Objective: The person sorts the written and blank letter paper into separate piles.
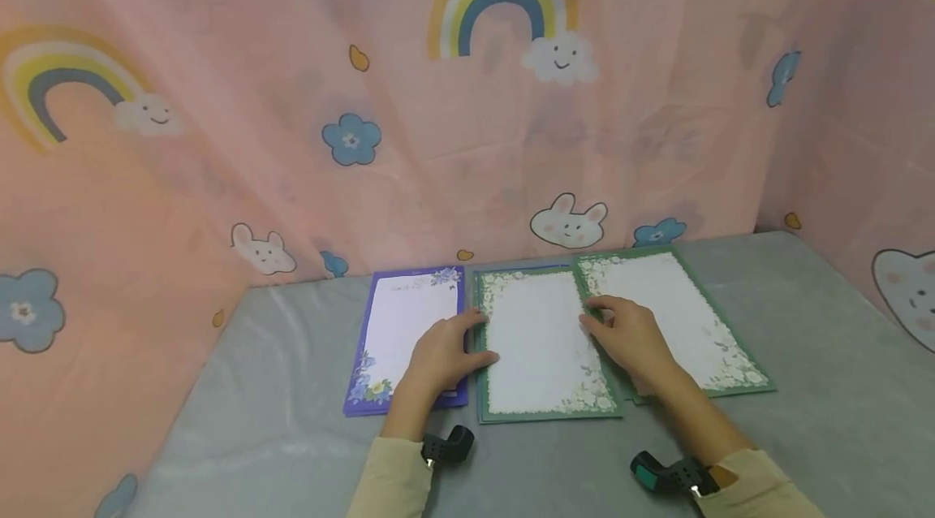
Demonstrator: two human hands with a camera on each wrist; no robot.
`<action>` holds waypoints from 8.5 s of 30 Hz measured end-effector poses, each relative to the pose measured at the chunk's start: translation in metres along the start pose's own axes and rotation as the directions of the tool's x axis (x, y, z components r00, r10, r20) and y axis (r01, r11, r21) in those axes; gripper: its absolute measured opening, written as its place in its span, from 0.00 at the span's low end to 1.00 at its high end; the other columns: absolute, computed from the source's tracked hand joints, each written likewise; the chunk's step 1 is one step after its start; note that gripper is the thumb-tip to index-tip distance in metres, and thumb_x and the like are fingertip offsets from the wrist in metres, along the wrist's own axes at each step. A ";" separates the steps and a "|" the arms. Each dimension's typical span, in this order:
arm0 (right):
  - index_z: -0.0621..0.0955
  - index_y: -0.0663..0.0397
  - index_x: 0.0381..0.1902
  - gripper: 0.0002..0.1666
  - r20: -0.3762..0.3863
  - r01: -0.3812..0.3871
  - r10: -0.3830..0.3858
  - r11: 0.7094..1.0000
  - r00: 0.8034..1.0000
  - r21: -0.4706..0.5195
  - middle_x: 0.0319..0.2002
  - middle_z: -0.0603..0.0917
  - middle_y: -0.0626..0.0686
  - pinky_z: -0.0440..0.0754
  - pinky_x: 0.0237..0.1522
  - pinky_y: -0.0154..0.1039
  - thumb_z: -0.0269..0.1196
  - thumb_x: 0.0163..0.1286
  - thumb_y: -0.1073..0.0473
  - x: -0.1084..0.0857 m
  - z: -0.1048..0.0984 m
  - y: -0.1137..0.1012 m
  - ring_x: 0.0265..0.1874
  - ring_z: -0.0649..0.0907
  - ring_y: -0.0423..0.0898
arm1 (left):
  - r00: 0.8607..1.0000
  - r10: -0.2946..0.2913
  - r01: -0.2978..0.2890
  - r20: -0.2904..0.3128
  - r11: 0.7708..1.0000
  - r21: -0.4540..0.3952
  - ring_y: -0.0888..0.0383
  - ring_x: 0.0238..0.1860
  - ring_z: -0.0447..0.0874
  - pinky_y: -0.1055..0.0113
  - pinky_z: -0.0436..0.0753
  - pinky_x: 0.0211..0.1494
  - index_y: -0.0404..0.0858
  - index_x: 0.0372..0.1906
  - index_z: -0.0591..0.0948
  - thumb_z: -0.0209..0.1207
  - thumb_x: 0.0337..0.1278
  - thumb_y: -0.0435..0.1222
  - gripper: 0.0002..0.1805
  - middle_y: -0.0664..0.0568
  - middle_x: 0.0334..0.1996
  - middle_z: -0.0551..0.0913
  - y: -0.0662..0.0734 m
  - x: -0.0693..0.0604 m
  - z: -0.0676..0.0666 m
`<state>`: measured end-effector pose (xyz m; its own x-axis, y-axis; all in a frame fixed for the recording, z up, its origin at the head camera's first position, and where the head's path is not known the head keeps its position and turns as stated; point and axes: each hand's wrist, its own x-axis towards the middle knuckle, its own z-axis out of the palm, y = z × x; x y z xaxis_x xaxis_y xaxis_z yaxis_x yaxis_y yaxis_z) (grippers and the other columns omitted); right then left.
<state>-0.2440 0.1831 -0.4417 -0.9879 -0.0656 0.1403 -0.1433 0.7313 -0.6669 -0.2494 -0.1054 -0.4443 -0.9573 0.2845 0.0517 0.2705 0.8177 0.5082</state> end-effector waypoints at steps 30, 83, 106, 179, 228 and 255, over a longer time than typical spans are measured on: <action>0.88 0.55 0.48 0.13 -0.120 0.031 -0.015 0.991 0.993 0.129 0.35 0.90 0.56 0.81 0.34 0.35 0.70 0.65 0.63 -0.001 0.006 0.004 0.34 0.87 0.48 | 1.000 0.003 -0.003 0.003 1.000 -0.001 0.44 0.72 0.73 0.46 0.73 0.71 0.47 0.60 0.83 0.70 0.56 0.51 0.28 0.50 0.70 0.76 0.004 -0.001 0.004; 0.80 0.49 0.64 0.24 0.021 -0.047 0.042 0.936 0.999 0.348 0.58 0.85 0.60 0.82 0.41 0.31 0.60 0.76 0.47 -0.004 -0.043 -0.008 0.41 0.81 0.25 | 0.966 -0.086 -0.063 -0.244 0.837 -0.544 0.62 0.32 0.80 0.71 0.80 0.35 0.43 0.46 0.89 0.67 0.61 0.35 0.09 0.48 0.38 0.89 0.024 -0.001 -0.009; 0.79 0.47 0.67 0.27 -0.120 -0.020 0.068 0.933 0.990 0.360 0.44 0.79 0.20 0.78 0.40 0.22 0.60 0.75 0.44 -0.014 -0.100 -0.014 0.46 0.77 0.21 | 0.951 0.005 -0.196 -0.309 0.783 -0.590 0.59 0.35 0.85 0.73 0.78 0.34 0.42 0.48 0.88 0.65 0.64 0.35 0.10 0.48 0.45 0.89 0.087 0.008 -0.036; 0.77 0.64 0.65 0.25 -0.171 -0.169 0.172 0.985 0.970 0.031 0.52 0.83 0.72 0.73 0.17 0.39 0.49 0.78 0.57 -0.009 -0.091 0.101 0.22 0.76 0.40 | 0.958 -0.107 0.078 -0.267 0.990 -0.116 0.59 0.38 0.88 0.65 0.81 0.36 0.50 0.39 0.91 0.67 0.59 0.38 0.06 0.58 0.36 0.90 0.162 0.048 0.107; 0.83 0.67 0.54 0.21 -0.173 -0.097 0.051 0.959 0.984 -0.267 0.57 0.78 0.76 0.73 0.53 0.72 0.59 0.73 0.55 -0.004 -0.076 0.096 0.56 0.75 0.77 | 0.965 -0.143 0.134 -0.219 0.989 -0.058 0.58 0.38 0.84 0.65 0.80 0.39 0.46 0.41 0.91 0.69 0.55 0.37 0.08 0.55 0.37 0.86 0.160 0.041 0.097; 0.81 0.62 0.60 0.28 -0.083 -0.005 -0.007 0.990 0.997 -0.139 0.51 0.85 0.72 0.82 0.34 0.52 0.58 0.76 0.45 -0.008 -0.092 0.034 0.45 0.84 0.67 | 0.994 -0.086 0.072 -0.062 0.976 -0.204 0.64 0.36 0.80 0.70 0.77 0.36 0.48 0.51 0.89 0.66 0.63 0.43 0.13 0.54 0.49 0.88 0.144 0.034 0.057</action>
<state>-0.2360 0.2706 -0.3984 -0.9787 -0.0141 0.2049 -0.1288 0.8191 -0.5590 -0.2373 0.0501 -0.4184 -0.9815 0.1816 0.0611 0.1746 0.7163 0.6756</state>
